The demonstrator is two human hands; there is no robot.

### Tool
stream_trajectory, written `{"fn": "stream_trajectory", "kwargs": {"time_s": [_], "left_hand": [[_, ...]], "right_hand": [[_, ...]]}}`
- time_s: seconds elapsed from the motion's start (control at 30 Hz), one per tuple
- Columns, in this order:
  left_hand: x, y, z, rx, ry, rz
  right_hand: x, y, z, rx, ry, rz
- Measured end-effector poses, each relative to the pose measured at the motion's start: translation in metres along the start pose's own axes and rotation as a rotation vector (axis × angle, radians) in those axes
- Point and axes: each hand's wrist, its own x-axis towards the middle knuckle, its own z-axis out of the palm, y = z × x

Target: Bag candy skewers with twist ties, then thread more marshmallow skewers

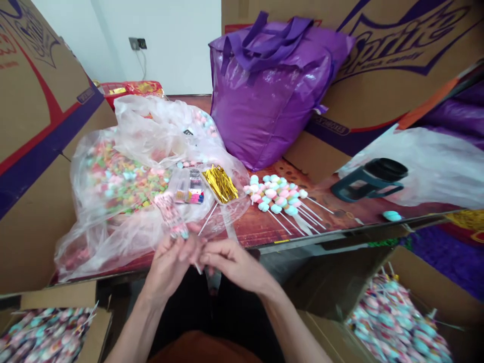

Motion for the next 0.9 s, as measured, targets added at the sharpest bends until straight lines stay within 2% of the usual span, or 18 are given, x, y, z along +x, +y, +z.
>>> {"fn": "stream_trajectory", "kwargs": {"time_s": [0.03,0.07,0.1,0.13,0.2,0.27,0.43,0.6,0.73,0.9], "left_hand": [[0.002,0.002,-0.002,-0.008,0.071,0.051],[0.005,0.003,-0.003,0.010,0.131,0.083],[0.007,0.004,-0.004,0.049,0.173,0.088],[0.009,0.003,-0.005,0.099,0.197,0.075],[0.010,0.000,-0.006,0.169,0.212,0.020],[0.009,-0.003,-0.007,0.151,0.190,-0.046],[0.007,-0.006,-0.013,0.047,0.081,-0.119],[0.011,-0.017,-0.016,0.075,0.098,-0.067],[0.016,-0.022,-0.014,0.005,0.193,0.002],[0.020,-0.019,-0.011,0.016,0.294,0.075]], "right_hand": [[0.011,-0.003,-0.011,-0.196,0.122,-0.063],[0.024,-0.006,-0.021,-0.378,0.304,-0.118],[0.039,-0.008,-0.030,-0.556,0.476,-0.135],[0.053,-0.009,-0.037,-0.743,0.590,-0.098],[0.081,-0.011,-0.046,-1.058,0.689,0.080],[0.100,-0.011,-0.051,-1.213,0.687,0.242],[0.117,-0.012,-0.064,-1.239,0.609,0.376],[0.111,-0.017,-0.071,-1.258,0.571,0.401],[0.102,-0.018,-0.072,-1.201,0.578,0.303],[0.096,-0.016,-0.073,-0.981,0.694,0.052]]}}
